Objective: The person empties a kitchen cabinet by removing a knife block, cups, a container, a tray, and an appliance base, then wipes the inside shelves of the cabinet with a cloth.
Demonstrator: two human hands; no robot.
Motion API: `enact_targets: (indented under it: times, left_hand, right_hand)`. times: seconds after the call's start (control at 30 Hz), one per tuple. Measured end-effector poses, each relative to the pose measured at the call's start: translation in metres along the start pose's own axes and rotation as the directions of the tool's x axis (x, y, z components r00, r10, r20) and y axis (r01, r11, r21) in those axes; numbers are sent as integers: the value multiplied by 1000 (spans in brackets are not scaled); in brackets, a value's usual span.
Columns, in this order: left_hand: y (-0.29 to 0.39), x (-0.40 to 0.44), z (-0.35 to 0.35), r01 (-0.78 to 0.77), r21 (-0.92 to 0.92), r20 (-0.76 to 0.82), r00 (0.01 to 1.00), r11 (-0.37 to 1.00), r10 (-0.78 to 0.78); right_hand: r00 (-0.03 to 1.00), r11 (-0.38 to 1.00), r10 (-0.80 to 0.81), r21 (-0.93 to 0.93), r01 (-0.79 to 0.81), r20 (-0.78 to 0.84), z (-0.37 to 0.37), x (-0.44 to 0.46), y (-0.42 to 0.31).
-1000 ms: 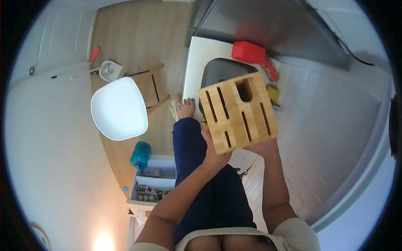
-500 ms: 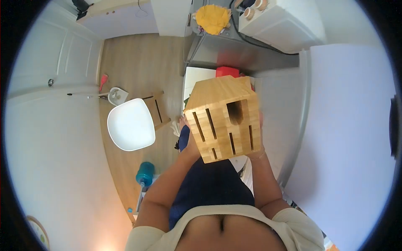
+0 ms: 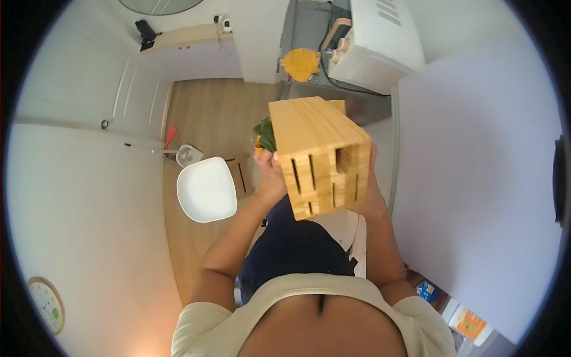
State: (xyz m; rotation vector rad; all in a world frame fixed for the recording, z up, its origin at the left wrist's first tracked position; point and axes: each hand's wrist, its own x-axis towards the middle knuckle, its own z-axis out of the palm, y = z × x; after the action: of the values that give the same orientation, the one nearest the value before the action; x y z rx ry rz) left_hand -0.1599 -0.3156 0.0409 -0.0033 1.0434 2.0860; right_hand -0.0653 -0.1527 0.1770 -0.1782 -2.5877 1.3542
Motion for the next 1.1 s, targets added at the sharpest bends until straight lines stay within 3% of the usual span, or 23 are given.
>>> enact_targets:
  times: [0.23,0.37,0.57,0.67,0.93,1.03,1.07,1.1]
  left_hand:
    - [-5,10,41,-17,39,114,993,999,13]
    - [-3,14,64,-25,48,175,984,999,17]
    - [9,19,99,-194,176,204,966,965,158]
    - [10,17,114,-282,225,202,950,933,239]
    - [0,17,136,-420,371,205,907,829,368]
    - [-7,37,131,-520,596,274,848,612,453]
    - [-5,39,131,-607,695,380,765,385,520]
    - [16,17,152,-681,732,564,592,-16,576]
  right_hand:
    - [994,997,-66,-53,62,-87,-45,-1,-36]
    - [966,963,-225,-180,201,-124,-62,-2,-54]
    - [960,978,-187,-133,162,-206,-93,-6,-63]
    - [959,987,-137,45,153,-248,-106,-8,-63]
    - [934,975,-220,-68,210,-282,-125,-29,-67]
    - [918,970,-244,-95,225,-313,-128,-36,-78]
    - [915,962,-269,-137,237,-302,-132,-35,-84]
    - [902,941,-325,-188,280,-284,-138,-31,-90]
